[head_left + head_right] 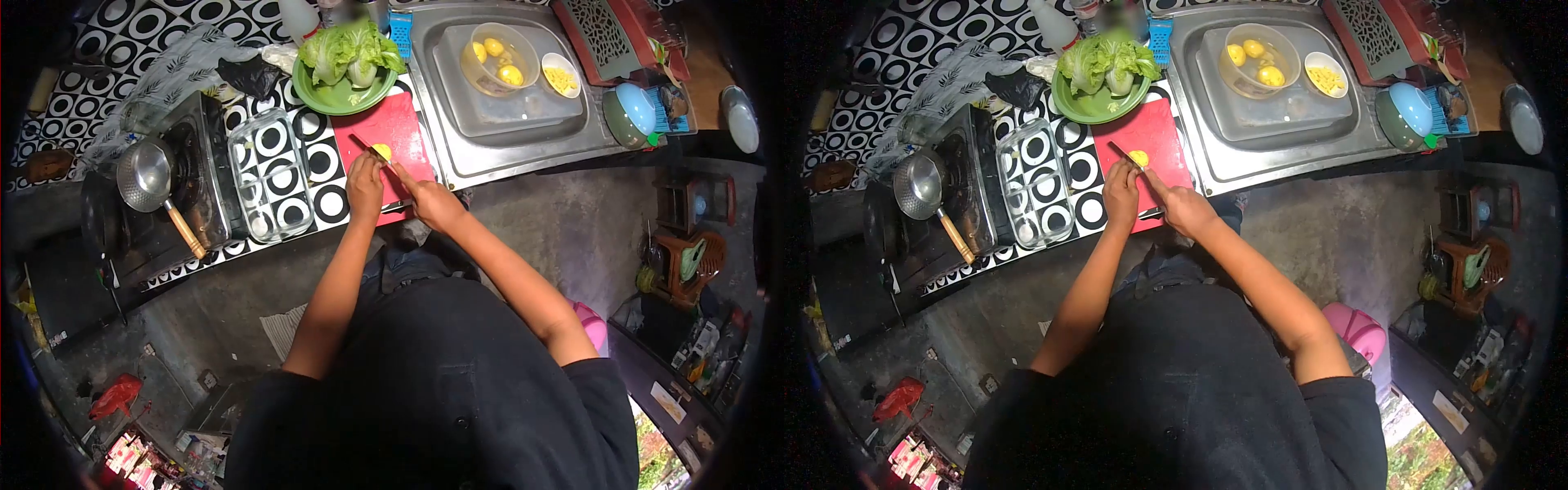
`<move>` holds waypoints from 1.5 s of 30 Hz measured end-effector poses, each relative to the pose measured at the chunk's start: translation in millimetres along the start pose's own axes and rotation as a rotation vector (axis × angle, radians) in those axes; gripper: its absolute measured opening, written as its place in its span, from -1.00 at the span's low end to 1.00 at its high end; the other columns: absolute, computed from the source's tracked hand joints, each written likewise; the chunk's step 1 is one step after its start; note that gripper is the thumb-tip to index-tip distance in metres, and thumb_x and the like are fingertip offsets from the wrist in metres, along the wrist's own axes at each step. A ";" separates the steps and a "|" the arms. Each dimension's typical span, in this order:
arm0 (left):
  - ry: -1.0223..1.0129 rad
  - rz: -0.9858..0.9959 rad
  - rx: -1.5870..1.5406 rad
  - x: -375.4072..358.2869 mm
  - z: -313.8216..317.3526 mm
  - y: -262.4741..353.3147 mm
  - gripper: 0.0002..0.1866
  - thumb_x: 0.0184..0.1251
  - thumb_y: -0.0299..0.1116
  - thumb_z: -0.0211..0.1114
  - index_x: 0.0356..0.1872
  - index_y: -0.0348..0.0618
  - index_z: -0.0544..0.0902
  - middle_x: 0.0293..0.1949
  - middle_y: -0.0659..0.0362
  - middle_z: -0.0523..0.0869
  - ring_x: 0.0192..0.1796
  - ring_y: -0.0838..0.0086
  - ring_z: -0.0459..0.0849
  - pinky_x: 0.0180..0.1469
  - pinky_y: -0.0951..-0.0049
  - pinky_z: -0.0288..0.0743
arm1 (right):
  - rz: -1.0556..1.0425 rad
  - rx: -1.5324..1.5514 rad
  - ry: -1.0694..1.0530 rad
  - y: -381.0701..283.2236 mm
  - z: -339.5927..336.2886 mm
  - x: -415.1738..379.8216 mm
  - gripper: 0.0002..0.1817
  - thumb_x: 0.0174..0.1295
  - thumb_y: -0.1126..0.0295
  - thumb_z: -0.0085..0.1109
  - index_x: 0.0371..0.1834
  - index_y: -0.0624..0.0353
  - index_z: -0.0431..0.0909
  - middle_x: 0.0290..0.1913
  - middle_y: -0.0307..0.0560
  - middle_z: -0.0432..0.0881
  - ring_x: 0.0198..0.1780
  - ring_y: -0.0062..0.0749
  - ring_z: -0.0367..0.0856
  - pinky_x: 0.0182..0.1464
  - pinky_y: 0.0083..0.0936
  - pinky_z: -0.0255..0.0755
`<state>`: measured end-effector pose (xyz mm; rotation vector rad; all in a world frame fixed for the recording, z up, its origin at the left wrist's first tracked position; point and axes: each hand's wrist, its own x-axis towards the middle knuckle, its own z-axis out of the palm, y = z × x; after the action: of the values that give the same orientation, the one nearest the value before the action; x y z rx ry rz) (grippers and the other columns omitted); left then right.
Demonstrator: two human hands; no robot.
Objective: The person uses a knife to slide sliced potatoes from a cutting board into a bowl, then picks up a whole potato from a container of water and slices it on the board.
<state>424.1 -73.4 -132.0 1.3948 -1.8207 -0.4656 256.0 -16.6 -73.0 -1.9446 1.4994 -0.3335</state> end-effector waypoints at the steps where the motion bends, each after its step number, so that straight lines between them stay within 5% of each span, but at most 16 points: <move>1: -0.003 0.009 0.004 0.0 -1.2 -0.1 -0.87 0.33 -0.52 0.29 -0.20 -0.39 0.67 -0.08 -0.11 0.72 0.03 -0.02 0.68 0.09 0.14 0.56 | 0.019 0.004 -0.034 -1.8 -2.4 3.0 -0.02 0.14 0.53 0.20 0.66 -0.05 -0.07 -0.28 0.35 0.68 -0.21 0.27 0.70 -0.11 0.03 0.55; 13: 0.007 -0.030 -0.016 -2.2 0.6 2.0 -0.90 0.34 -0.52 0.25 -0.24 -0.34 0.66 -0.06 -0.09 0.72 0.05 0.00 0.66 0.11 0.10 0.53 | -0.039 0.017 0.042 13.0 13.9 -6.0 -0.10 0.24 0.54 0.11 0.66 -0.05 -0.06 -0.31 0.31 0.67 -0.23 0.26 0.68 -0.10 0.04 0.53; 17: -0.021 -0.030 -0.009 -3.6 3.5 0.4 -0.84 0.33 -0.50 0.27 -0.14 -0.35 0.68 -0.02 -0.08 0.71 0.08 0.01 0.66 0.14 0.14 0.54 | -0.042 0.134 0.149 22.4 28.4 -2.6 -0.14 0.25 0.52 0.07 0.65 -0.01 -0.02 -0.29 0.32 0.67 -0.23 0.27 0.67 -0.14 0.05 0.51; 28: -0.066 0.002 -0.034 -7.7 1.1 -0.5 -0.69 0.32 -0.48 0.33 0.05 -0.35 0.62 0.11 -0.09 0.65 0.14 0.01 0.64 0.18 0.17 0.55 | 0.060 -0.039 -0.028 12.8 1.1 16.0 -0.11 0.22 0.46 0.16 0.64 -0.17 0.02 -0.29 0.27 0.67 -0.20 0.23 0.68 -0.13 0.05 0.53; 35: -0.091 0.020 0.003 -3.9 -4.1 0.0 -0.49 0.18 -0.47 0.43 0.18 -0.32 0.53 0.16 -0.09 0.58 0.23 -0.01 0.54 0.27 0.12 0.45 | 0.046 0.005 0.025 14.4 -19.0 12.5 -0.28 0.34 0.42 0.08 0.59 -0.13 0.15 -0.28 0.28 0.67 -0.18 0.23 0.67 -0.11 0.03 0.51; 45: -0.154 0.035 0.111 3.0 -12.8 -7.0 -0.46 0.03 -0.41 0.51 0.09 -0.24 0.56 -0.05 -0.03 0.49 0.08 0.04 0.50 0.15 0.08 0.44 | 0.129 0.046 0.133 12.9 -23.9 -36.4 -0.35 0.37 0.46 0.07 0.55 -0.08 0.24 -0.11 0.32 0.67 -0.11 0.27 0.65 -0.07 0.03 0.49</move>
<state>438.1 -76.4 -127.7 1.4321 -2.0192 -0.4716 221.3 7.5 -56.3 -1.8105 1.6783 -0.4434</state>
